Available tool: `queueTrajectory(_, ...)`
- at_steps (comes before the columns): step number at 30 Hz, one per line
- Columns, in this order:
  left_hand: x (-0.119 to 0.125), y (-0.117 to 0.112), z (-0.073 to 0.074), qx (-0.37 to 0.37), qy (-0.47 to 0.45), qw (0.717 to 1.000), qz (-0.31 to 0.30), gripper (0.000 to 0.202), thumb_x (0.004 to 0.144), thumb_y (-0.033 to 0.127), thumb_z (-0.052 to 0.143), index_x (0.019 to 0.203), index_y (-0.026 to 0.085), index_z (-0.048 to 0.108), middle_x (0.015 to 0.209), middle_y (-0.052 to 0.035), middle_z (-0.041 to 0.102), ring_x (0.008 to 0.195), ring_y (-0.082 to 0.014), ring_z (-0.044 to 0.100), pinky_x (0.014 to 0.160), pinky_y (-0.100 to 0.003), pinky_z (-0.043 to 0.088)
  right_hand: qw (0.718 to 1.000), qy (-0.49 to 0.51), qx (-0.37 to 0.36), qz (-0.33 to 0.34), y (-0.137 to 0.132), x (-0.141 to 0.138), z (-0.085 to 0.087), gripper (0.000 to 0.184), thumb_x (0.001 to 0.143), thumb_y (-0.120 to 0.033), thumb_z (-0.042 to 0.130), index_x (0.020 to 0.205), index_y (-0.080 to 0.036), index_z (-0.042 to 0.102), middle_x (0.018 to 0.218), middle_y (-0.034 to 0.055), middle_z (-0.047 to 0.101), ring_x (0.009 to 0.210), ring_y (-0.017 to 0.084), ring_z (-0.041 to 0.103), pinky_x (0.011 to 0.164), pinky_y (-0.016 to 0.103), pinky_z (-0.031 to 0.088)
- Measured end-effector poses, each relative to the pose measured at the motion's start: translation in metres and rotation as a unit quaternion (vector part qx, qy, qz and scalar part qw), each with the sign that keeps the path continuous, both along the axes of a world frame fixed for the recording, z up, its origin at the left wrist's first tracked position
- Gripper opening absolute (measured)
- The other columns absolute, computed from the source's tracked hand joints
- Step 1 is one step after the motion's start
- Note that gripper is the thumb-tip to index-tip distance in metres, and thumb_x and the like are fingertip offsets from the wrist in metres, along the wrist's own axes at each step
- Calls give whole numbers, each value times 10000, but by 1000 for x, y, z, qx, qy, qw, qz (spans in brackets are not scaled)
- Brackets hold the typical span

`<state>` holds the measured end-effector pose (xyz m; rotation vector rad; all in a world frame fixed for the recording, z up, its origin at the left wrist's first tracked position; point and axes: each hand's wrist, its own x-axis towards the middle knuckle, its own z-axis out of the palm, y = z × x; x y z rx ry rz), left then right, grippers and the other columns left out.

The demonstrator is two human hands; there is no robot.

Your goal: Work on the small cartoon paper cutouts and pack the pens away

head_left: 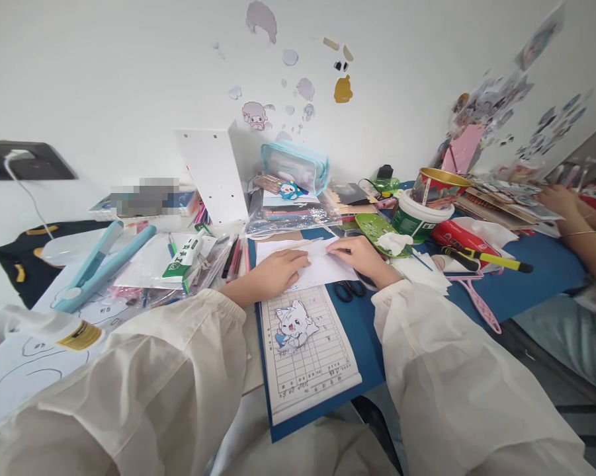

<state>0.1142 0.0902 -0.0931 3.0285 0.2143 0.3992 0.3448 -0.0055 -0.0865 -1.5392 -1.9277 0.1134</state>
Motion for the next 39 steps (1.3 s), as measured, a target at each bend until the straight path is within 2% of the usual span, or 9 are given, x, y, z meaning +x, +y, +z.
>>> queueTrajectory(7, -1, 0, 0, 9, -1, 1000, -5, 295, 866, 122, 422, 1125, 162, 559, 1314, -137, 556, 1197, -244, 527, 1014, -432, 406, 999, 36, -9, -15, -6, 6, 1, 206, 825, -157, 562, 881, -231, 746, 936, 17, 749, 887, 192, 689, 839, 321, 518)
queueTrajectory(17, -1, 0, 2, 1, 6, 1000, -7, 290, 869, 123, 416, 1120, 138, 561, 1323, -163, 542, 1206, -262, 518, 1017, -449, 402, 998, 52, -13, -26, -9, 9, 1, 185, 827, -191, 577, 882, -228, 749, 946, 27, 748, 915, 201, 689, 864, 336, 515)
queueTrajectory(25, -1, 0, 1, 23, -2, 1000, -10, 289, 863, 121, 435, 1122, 158, 555, 1302, -136, 563, 1195, -243, 531, 1009, -423, 416, 997, 66, -27, -28, -12, 10, 2, 196, 812, -172, 569, 871, -225, 748, 947, 32, 747, 923, 209, 685, 872, 354, 513)
queueTrajectory(39, -2, -1, 2, 5, 7, 1000, -2, 305, 870, 117, 424, 1139, 148, 564, 1325, -140, 547, 1225, -243, 506, 1036, -420, 394, 991, 107, -11, -76, -15, 10, 6, 160, 799, -244, 602, 842, -213, 752, 912, 46, 748, 877, 218, 683, 802, 336, 527)
